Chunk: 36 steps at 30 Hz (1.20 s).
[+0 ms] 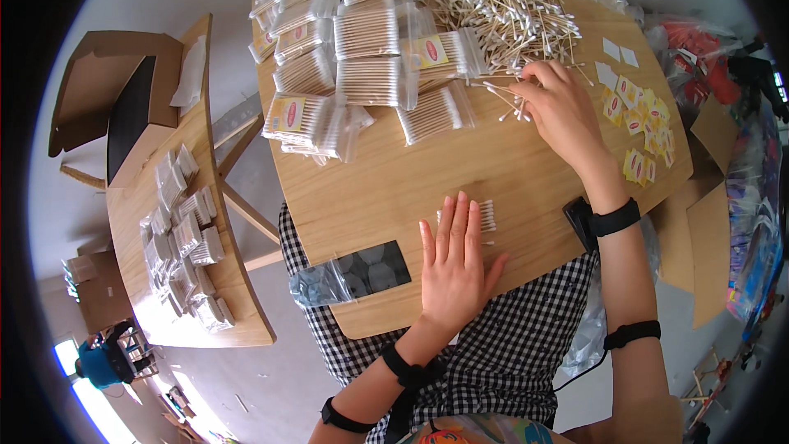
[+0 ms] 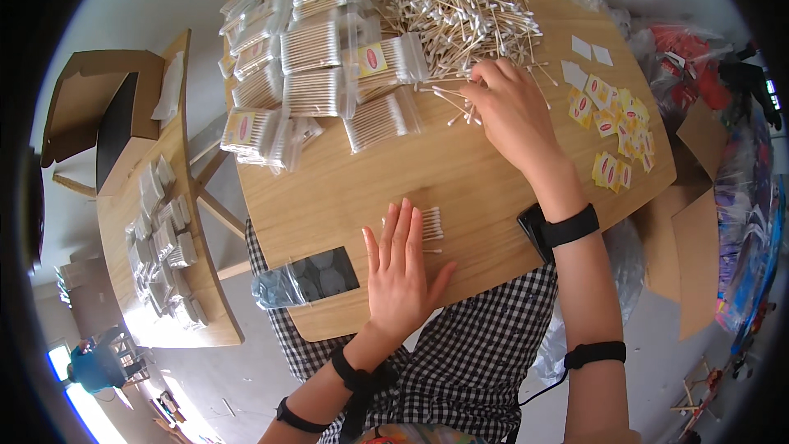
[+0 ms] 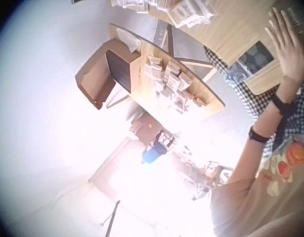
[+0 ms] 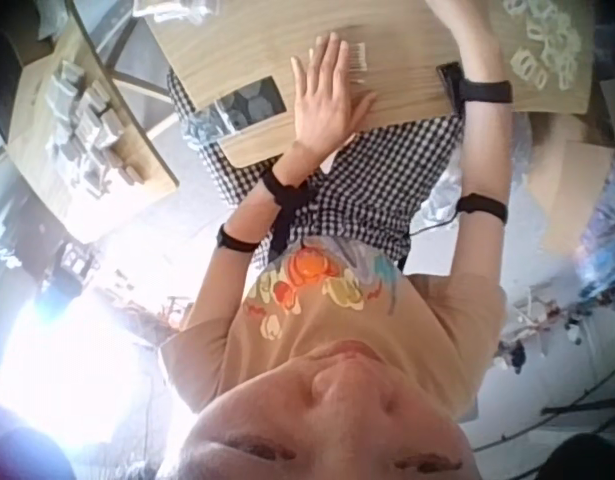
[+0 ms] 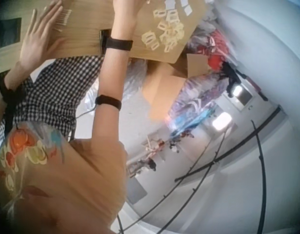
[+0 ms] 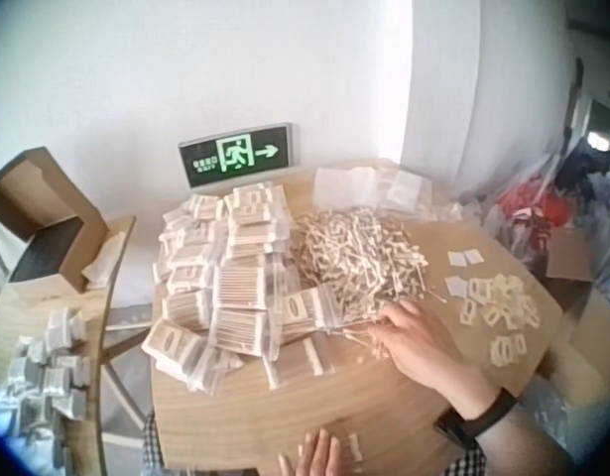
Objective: The recorder aligns cotton swabs on a desk and packages them into small plastic bags.
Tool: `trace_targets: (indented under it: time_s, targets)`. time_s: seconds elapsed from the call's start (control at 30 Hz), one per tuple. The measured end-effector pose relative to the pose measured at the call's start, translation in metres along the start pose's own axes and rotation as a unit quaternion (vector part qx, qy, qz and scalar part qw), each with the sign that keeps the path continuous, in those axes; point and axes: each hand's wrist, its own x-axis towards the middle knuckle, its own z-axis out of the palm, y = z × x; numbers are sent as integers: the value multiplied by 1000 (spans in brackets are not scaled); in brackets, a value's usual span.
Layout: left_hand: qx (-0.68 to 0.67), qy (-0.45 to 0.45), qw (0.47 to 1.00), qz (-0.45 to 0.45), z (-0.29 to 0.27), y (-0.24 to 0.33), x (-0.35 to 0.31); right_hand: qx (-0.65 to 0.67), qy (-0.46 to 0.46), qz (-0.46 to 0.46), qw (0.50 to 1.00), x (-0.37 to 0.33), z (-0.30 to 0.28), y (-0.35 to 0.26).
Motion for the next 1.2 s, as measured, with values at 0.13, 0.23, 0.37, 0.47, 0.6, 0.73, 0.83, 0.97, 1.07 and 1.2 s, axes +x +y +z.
trace_targets:
  time_s: [0.13, 0.23, 0.37, 0.47, 0.6, 0.73, 0.83, 0.97, 1.07, 1.2]
  targets:
    - [5, -3, 1000, -3, -1, -1, -1, 8, 7, -2, 1000, -7, 2, 0]
    - [9, 1, 1000, 4, 0, -1, -1, 31, 2, 3, 1000, -24, 0, -12]
    - [-4, 28, 1000, 8, 4, -3, -5, 71, 9, -12, 997, -40, -10, -46]
    - [-15, 73, 997, 2, 5, -4, -7, 92, -4, -15, 996, -50, -11, -76]
    - [1, 59, 998, -3, 4, -2, -4, 141, -16, -3, 990, -59, -9, -108]
    - [64, 11, 998, -18, 2, -3, 8, 224, -36, 39, 973, -60, -19, -109]
    - [100, -9, 995, -23, 7, -6, 13, 229, -43, 29, 972, -65, -18, -99]
    - [119, -8, 993, -5, 6, -9, 12, 221, -47, 19, 974, -69, -14, -84]
    - [129, -8, 992, 0, 5, -9, 11, 221, -55, 23, 974, -73, -15, -76]
    - [133, -6, 991, -3, 3, -11, 10, 192, -35, 8, 981, -78, -18, -66]
